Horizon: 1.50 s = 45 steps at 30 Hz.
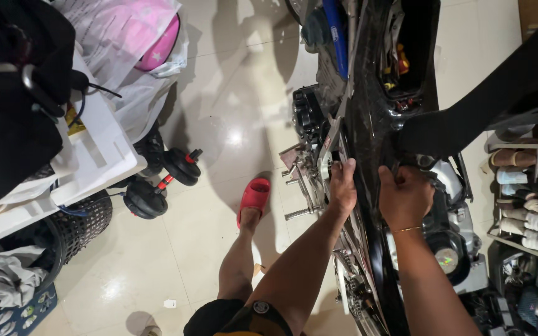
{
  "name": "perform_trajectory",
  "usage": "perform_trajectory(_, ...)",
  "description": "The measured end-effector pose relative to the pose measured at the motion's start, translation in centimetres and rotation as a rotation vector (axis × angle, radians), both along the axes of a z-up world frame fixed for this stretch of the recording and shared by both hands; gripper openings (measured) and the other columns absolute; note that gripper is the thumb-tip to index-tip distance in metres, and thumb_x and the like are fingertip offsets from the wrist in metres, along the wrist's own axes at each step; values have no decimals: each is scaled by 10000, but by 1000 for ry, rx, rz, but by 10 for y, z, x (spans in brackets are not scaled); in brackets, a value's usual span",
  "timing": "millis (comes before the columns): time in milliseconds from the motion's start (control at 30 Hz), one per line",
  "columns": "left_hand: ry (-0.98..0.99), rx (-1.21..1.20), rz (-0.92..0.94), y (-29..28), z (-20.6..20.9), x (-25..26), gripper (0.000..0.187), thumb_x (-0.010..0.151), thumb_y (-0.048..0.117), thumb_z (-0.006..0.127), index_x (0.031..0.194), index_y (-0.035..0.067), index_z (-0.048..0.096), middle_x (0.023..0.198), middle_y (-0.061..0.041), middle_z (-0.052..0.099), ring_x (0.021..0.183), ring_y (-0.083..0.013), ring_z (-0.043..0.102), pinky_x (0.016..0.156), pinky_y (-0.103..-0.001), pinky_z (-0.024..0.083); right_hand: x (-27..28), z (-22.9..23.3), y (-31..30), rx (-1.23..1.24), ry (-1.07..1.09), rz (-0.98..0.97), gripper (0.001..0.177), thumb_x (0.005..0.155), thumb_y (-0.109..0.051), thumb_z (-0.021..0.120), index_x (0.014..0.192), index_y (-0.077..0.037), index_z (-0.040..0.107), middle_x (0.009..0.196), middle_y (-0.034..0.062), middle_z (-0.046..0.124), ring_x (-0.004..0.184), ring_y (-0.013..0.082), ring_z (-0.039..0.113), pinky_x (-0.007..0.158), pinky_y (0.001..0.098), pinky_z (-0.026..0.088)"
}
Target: The person removes a long black rubber strip from the motorcycle frame, places it on a nearby table, and then reattaches it to the frame, pressing it into place along the edge.
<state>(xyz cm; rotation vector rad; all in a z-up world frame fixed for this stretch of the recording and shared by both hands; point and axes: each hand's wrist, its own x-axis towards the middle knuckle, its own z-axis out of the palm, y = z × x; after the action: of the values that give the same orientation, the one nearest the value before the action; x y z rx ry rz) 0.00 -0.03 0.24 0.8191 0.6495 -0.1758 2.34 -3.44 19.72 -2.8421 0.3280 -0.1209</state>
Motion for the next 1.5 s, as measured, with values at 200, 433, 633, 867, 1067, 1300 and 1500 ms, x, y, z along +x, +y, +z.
perform_trajectory(200, 20, -199, 49, 4, 8, 1, 642, 1008, 468, 617, 1391, 10, 382, 1334, -50, 545, 1261, -144, 504, 1102, -248, 374, 1, 6, 4, 28, -10, -27, 454, 880, -314, 838, 665, -32, 554, 622, 135, 553, 560, 350, 556, 580, 461, 438)
perform_trajectory(433, -11, -305, 121, -6, 6, -4, 604, 1066, 418, 668, 1317, -76, 426, 1159, -108, 479, 1074, -207, 440, 925, -326, 405, -4, 8, 2, 63, 24, -73, 452, 880, -307, 839, 654, -38, 554, 598, 125, 542, 526, 333, 531, 578, 447, 433)
perform_trajectory(633, -47, -382, 113, 3, 12, 2, 541, 1019, 383, 619, 1306, -6, 375, 1197, -94, 544, 1136, -180, 543, 987, -308, 477, -1, 2, 3, 9, -2, -71, 457, 865, -304, 850, 638, -35, 558, 620, 119, 562, 565, 336, 557, 584, 459, 423)
perform_trajectory(867, -182, -398, 145, 17, 32, 8, 706, 1032, 386, 629, 1438, -110, 335, 1319, -166, 539, 1204, -222, 543, 1031, -332, 488, -1, -3, 4, 40, -59, -45, 447, 878, -302, 845, 665, -33, 558, 648, 126, 559, 585, 344, 556, 597, 469, 423)
perform_trajectory(1067, -9, -212, 30, 19, 31, 2, 660, 1016, 445, 579, 1394, -46, 353, 1259, -152, 560, 1150, -230, 539, 987, -354, 460, -4, -6, 1, 2, -97, 31, 440, 883, -290, 854, 690, -33, 554, 682, 137, 555, 605, 350, 540, 594, 460, 406)
perform_trajectory(1300, -46, -224, 105, 0, 5, -8, 569, 1035, 416, 614, 1323, -38, 428, 1193, -124, 555, 1105, -201, 505, 989, -350, 431, -8, 6, 5, 77, -40, -40, 464, 897, -292, 831, 666, -28, 527, 619, 132, 520, 539, 313, 512, 566, 429, 394)
perform_trajectory(1500, 109, 69, -143, 20, 26, 15, 748, 1010, 627, 476, 1443, 22, 396, 1382, -140, 496, 1259, -237, 433, 1087, -425, 346, -3, 5, 7, 109, -74, -22, 472, 902, -262, 828, 654, -25, 504, 616, 105, 499, 525, 277, 486, 558, 410, 385)
